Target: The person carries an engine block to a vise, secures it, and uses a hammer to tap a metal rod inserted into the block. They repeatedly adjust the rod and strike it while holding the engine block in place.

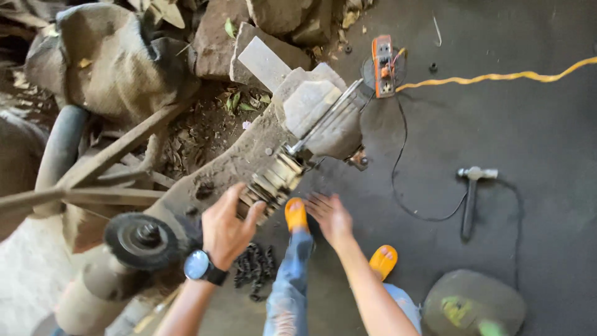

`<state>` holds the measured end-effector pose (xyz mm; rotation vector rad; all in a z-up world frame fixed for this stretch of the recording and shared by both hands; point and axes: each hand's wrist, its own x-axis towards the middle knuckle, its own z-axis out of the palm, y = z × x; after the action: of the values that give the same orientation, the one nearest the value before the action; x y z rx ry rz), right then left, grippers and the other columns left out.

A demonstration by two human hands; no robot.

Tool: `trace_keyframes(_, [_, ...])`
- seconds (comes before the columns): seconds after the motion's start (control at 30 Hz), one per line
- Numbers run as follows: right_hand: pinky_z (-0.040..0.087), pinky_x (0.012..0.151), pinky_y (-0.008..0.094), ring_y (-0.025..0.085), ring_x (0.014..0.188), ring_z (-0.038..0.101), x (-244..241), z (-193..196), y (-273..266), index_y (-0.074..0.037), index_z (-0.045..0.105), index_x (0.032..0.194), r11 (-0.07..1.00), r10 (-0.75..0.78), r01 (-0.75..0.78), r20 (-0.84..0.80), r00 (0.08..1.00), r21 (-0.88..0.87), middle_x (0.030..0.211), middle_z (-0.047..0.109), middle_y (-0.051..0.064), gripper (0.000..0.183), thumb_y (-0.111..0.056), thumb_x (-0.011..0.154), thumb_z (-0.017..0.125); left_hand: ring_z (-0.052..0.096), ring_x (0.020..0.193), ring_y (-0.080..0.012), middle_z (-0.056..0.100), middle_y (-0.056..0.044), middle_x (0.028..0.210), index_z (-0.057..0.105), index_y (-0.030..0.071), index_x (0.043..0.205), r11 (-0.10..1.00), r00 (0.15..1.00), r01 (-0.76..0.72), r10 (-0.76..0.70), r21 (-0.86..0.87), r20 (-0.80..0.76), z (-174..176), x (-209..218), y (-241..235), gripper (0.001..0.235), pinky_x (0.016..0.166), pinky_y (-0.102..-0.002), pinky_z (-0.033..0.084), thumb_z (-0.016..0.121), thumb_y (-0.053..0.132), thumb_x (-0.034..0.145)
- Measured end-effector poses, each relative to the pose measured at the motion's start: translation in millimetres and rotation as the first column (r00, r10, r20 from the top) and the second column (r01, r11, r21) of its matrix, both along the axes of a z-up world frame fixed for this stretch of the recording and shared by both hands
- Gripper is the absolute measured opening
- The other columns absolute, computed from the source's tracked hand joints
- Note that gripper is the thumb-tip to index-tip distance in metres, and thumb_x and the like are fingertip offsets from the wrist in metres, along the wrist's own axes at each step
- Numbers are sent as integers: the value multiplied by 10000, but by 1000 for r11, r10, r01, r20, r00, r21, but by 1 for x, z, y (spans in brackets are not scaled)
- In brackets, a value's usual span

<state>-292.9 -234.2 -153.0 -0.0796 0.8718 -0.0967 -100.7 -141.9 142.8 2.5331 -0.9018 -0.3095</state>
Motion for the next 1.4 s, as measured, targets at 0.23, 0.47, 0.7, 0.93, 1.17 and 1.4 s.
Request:
trace_keyframes(0.23, [426,1110,570,407,1322,480,117,-6,63,-22,464,1447,998,-70,70,-31,997,6,1417,543,195,612,-403,970,514,715,815,-378,730,-192,931,679,28,1079,1000,978,-5,2,-17,-209,-3,22,2,222,689,-425,567,701,179,917])
trace_keyframes(0.47, [388,1201,480,356,1310,541,166,52,60,-36,572,1363,952,-301,261,625,720,157,1294,625,171,564,-493,1038,503,647,655,-378,666,-178,778,663,16,979,994,955,-103,91,-29,-282,-16,22,4,162,571,-432,500,649,147,885])
trace_keyframes(0.7, [438,1147,479,280,1164,583,147,33,68,-74,627,1231,942,-336,306,461,821,140,1161,634,101,390,-405,1060,513,607,542,-306,595,-140,646,624,28,843,984,944,-143,105,-103,-311,-29,37,6,176,519,-392,477,583,165,945])
trace_keyframes(0.93, [507,996,475,298,1043,640,114,-32,103,-44,661,1191,922,-340,326,35,940,208,1098,692,121,422,-413,1046,516,490,468,-253,504,-141,583,568,15,782,980,907,-192,157,-52,-391,-43,66,20,295,488,-376,394,514,194,1010])
trace_keyframes(1.17, [582,862,429,278,920,693,126,24,80,-66,692,1101,874,-373,459,-384,845,159,1011,729,105,349,-342,920,578,312,548,-85,370,-18,558,421,7,681,949,790,-313,232,-48,-568,-80,93,41,496,486,-344,256,488,291,1081])
trace_keyframes(1.4, [590,767,423,258,832,688,98,-21,101,-69,680,1020,907,-362,419,-450,816,30,904,701,89,242,-264,878,691,401,611,-121,449,-48,653,537,-25,906,950,805,-313,273,14,-526,-71,87,37,360,560,-325,333,504,296,1066])
